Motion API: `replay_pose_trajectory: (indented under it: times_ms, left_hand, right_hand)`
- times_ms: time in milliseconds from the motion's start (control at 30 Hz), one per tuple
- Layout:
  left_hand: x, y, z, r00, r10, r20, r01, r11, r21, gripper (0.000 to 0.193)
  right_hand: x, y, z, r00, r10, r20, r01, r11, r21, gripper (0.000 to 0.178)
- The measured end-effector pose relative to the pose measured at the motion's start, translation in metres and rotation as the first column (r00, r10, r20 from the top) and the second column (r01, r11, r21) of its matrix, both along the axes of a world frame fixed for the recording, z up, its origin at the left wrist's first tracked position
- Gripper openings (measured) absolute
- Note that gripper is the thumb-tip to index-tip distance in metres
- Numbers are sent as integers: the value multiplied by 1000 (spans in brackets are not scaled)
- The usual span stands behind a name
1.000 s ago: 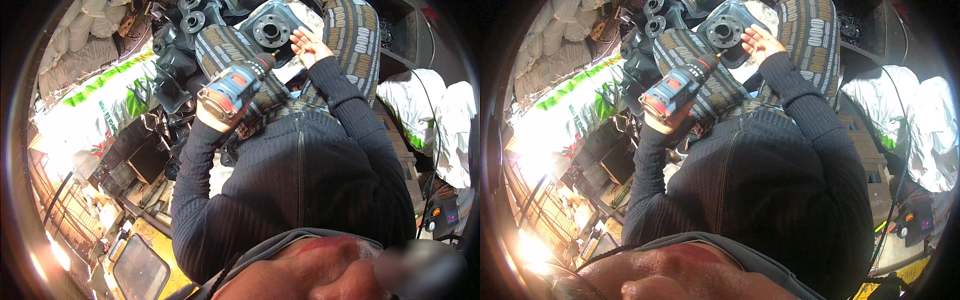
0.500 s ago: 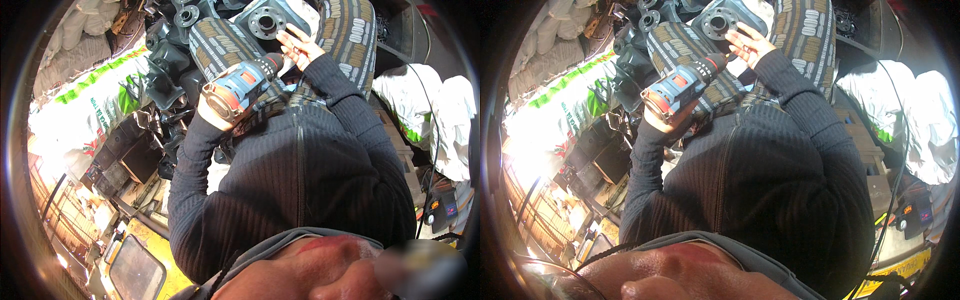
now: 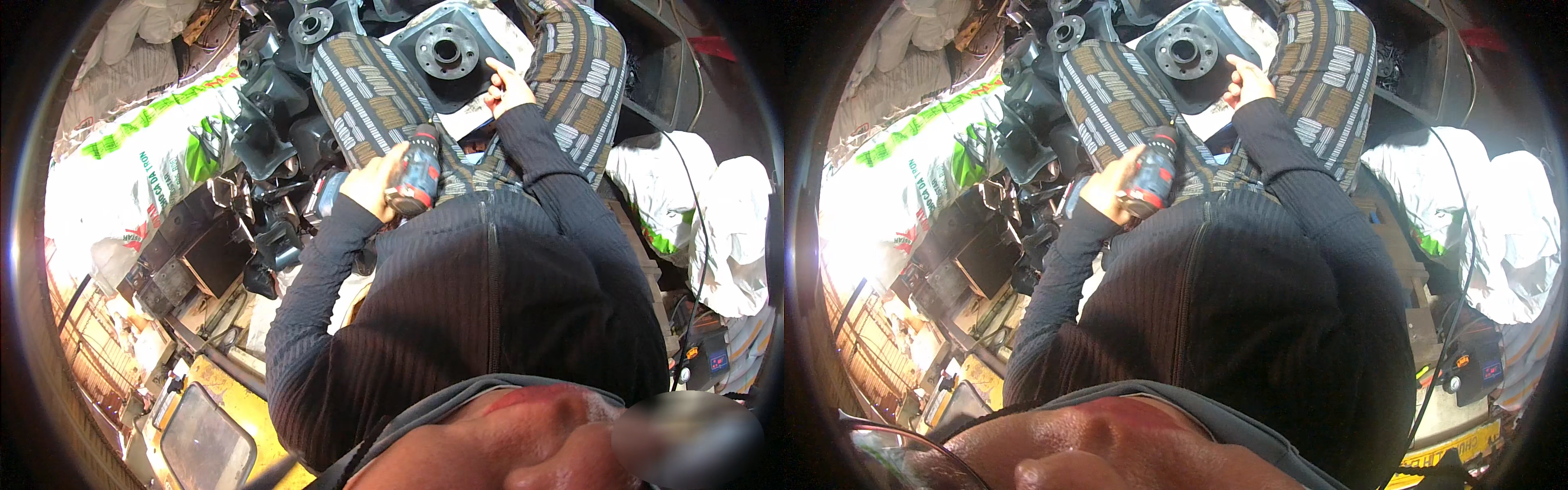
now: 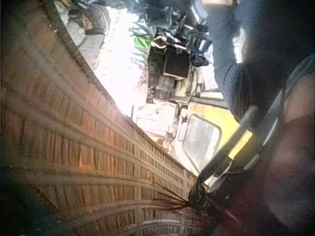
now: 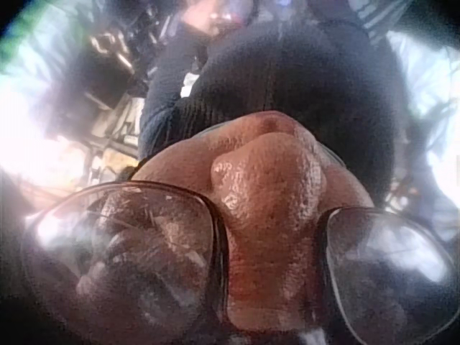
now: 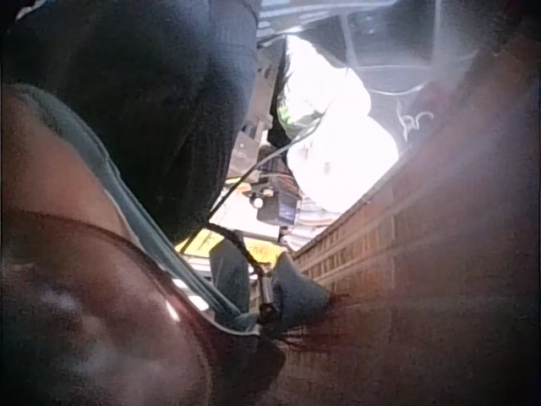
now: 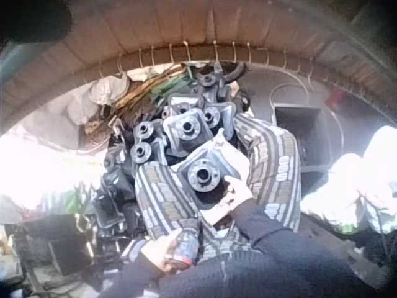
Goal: The person uses a cordless drill to fasten bolts into metal parts, then brushes the parts with a wire brush. The person repeats this process for several metal parts.
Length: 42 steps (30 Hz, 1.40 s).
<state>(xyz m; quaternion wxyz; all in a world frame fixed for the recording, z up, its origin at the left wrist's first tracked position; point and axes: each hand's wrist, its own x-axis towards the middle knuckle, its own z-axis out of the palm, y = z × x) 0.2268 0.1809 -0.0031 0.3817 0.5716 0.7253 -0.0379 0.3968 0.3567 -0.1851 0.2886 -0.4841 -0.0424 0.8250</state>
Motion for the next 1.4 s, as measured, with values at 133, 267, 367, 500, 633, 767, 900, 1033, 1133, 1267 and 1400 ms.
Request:
replay_pose_trajectory:
  times_ms: [133, 267, 367, 500, 633, 767, 900, 1033, 1133, 1267, 1400]
  left_hand:
    - [-17, 9, 12, 967, -188, 173, 183, 982, 45, 81]
    - [-63, 70, 10, 911, -246, 330, 206, 966, 154, 68]
    - [-48, 135, -51, 987, -152, -50, 155, 828, 539, 91]
    - [-15, 170, -127, 986, -109, -127, 159, 846, 509, 110]
    - [-6, 171, -146, 997, -76, -26, 79, 871, 484, 103]
    - [-7, 173, -140, 998, -68, 5, 60, 902, 428, 98]
    - [-8, 173, -141, 996, -90, 6, 75, 868, 491, 93]
    - [-7, 171, -144, 996, -94, -9, 87, 879, 468, 95]
    - [-10, 175, -135, 994, -110, -10, 101, 857, 505, 100]
    - [-31, 160, -90, 983, -129, 128, -16, 639, 769, 89]
    - [-62, 82, -22, 963, -41, 267, -83, 897, 434, 58]
  right_hand:
    - [-21, 13, -16, 981, 38, 188, -50, 997, 62, 22]
    - [-31, 20, -27, 969, 33, 245, -58, 994, 96, 18]
    - [-32, 18, -33, 937, 71, 343, -129, 980, 149, 16]
    - [-29, 15, -38, 880, 76, 470, -217, 942, 255, 17]
    - [-28, 14, -37, 861, 41, 507, -208, 938, 278, 15]
    - [-29, 15, -37, 888, 23, 459, -151, 958, 244, 12]
    - [-30, 13, -38, 881, 24, 472, -151, 961, 233, 11]
    - [-31, 12, -37, 897, -29, 441, -106, 954, 279, 12]
    - [-30, 20, -33, 844, 127, 522, -223, 967, 126, 13]
    - [-17, 31, -18, 973, 9, 230, -1, 999, -36, 28]
    - [11, 5, 12, 996, 54, -67, -36, 969, 244, 46]
